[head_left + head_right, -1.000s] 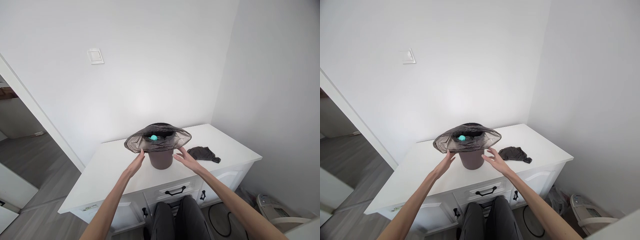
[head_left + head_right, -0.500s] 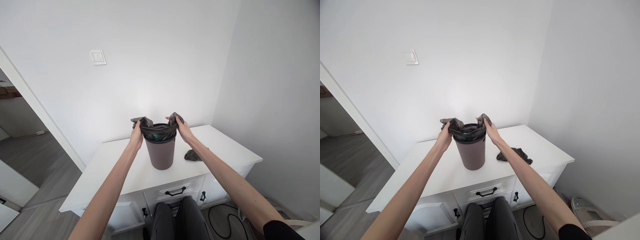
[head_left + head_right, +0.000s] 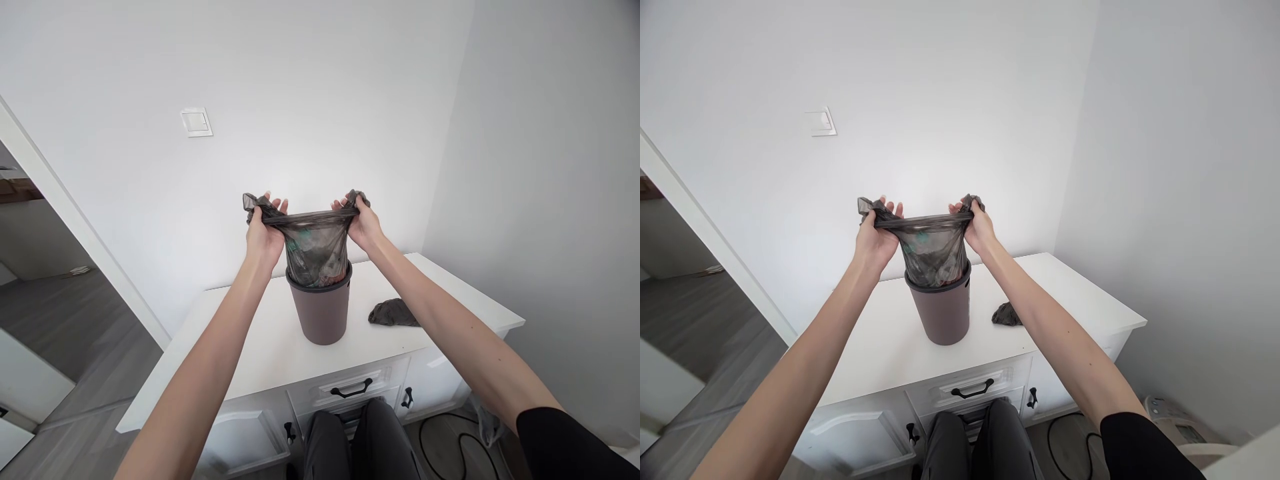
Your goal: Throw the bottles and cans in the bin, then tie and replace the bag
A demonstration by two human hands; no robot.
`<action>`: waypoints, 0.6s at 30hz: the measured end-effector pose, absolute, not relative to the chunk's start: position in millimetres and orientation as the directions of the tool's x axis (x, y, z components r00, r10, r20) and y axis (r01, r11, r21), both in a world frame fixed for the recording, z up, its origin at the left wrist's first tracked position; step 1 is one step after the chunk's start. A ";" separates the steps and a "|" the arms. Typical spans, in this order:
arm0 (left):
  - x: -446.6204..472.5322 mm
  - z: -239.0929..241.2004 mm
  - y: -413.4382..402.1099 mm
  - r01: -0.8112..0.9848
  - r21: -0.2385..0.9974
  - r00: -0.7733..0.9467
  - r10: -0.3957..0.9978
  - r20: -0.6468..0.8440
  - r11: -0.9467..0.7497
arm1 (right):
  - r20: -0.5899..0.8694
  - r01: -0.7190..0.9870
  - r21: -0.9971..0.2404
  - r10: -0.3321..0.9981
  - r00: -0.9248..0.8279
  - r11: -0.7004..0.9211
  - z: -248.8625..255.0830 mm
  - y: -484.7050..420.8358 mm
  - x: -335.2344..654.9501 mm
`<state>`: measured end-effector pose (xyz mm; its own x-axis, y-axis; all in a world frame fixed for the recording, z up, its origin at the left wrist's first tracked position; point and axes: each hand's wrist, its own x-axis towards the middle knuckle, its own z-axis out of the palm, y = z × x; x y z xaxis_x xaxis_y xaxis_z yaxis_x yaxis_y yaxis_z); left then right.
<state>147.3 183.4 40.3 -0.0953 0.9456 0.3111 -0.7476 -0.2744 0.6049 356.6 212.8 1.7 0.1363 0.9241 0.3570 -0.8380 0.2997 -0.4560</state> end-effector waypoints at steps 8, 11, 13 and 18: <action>141.7 86.0 160.8 -0.657 0.499 -0.200 0.768 0.608 -0.566 | 0.610 -0.652 -0.489 0.762 0.219 0.579 57.9 195.9 343.4; 139.3 106.0 136.4 -0.606 0.484 -0.212 0.715 0.667 -0.631 | 0.669 -0.601 -0.507 0.722 0.179 0.618 77.3 171.9 334.3; 136.3 119.1 117.9 -0.575 0.479 -0.230 0.693 0.683 -0.663 | 0.691 -0.597 -0.510 0.708 0.145 0.619 88.3 151.8 328.8; 126.2 142.5 69.4 -0.693 0.411 -0.248 0.731 0.636 -0.593 | 0.660 -0.652 -0.545 0.749 0.053 0.527 103.5 103.9 316.8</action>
<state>126.2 69.4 142.5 -0.2479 0.7307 0.6361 -0.6931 -0.5926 0.4105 316.8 103.9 103.5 0.0535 0.7493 0.6600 -0.6522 0.5267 -0.5451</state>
